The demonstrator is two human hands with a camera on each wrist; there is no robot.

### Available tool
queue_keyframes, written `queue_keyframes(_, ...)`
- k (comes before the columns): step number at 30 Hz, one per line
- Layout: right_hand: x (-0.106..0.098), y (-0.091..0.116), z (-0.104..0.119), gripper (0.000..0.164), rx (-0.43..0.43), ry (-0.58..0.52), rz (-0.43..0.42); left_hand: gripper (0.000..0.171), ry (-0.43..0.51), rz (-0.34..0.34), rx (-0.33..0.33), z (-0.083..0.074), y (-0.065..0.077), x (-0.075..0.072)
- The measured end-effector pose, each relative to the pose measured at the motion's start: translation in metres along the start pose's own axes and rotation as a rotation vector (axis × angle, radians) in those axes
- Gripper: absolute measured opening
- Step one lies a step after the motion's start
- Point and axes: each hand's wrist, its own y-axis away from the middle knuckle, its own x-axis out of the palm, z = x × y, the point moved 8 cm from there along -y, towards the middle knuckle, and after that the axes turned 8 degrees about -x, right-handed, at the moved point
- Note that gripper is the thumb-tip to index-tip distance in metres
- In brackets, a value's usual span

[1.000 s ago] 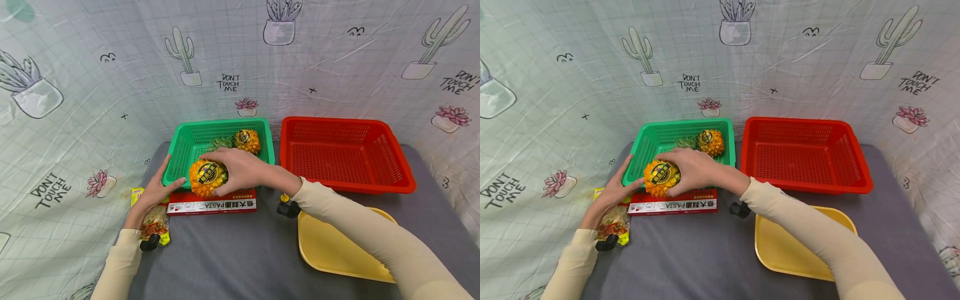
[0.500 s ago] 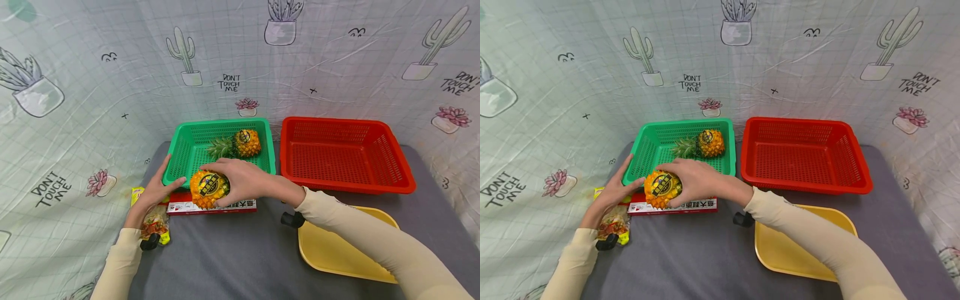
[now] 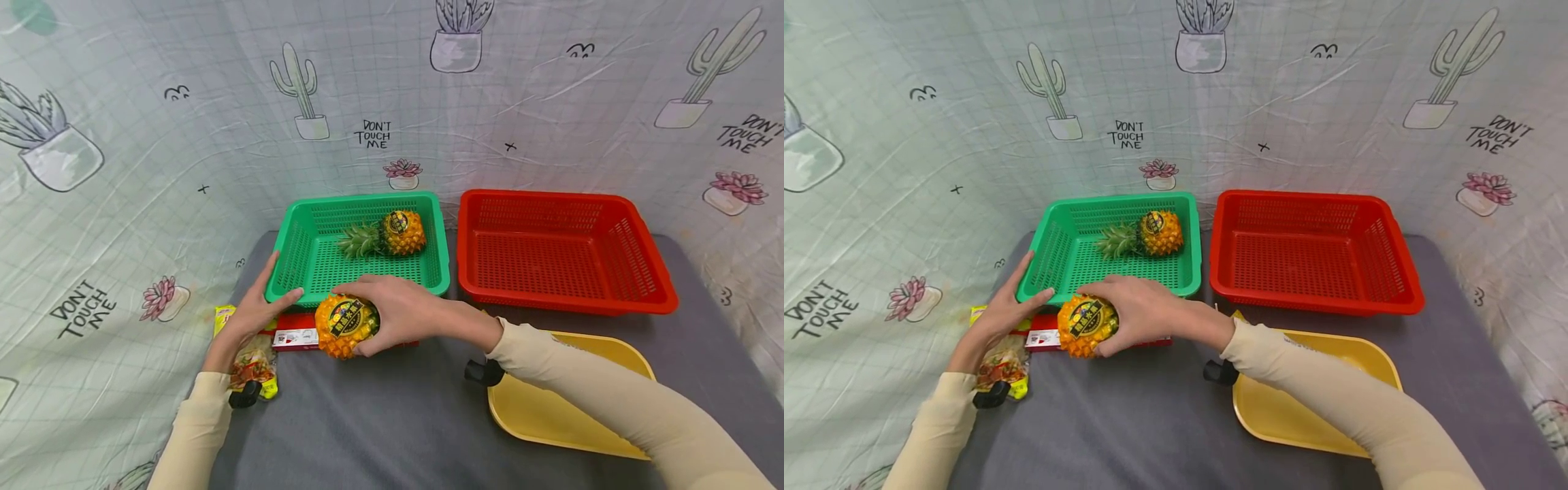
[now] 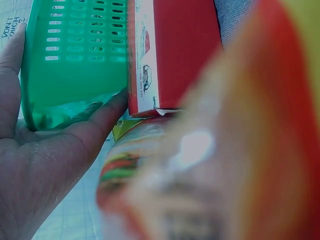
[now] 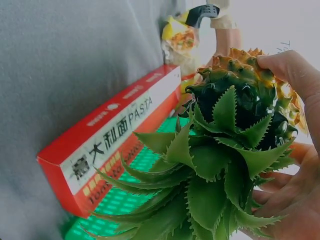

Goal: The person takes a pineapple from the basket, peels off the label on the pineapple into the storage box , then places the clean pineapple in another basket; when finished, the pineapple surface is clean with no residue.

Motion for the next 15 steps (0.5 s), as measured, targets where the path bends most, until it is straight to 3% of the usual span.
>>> queue_keyframes(3,0.005,0.002,0.001,0.087,0.004,-0.01,0.007,0.102,-0.009,-0.006,-0.002,0.0,0.0,0.0)
queue_keyframes(11,0.019,0.007,0.001,0.088,0.014,-0.037,0.019,0.103,0.021,-0.012,0.001,0.033,-0.02,-0.003)
queue_keyframes(15,0.028,0.01,0.0,0.088,0.025,-0.052,0.032,0.103,-0.013,-0.029,0.011,0.037,-0.022,-0.004)
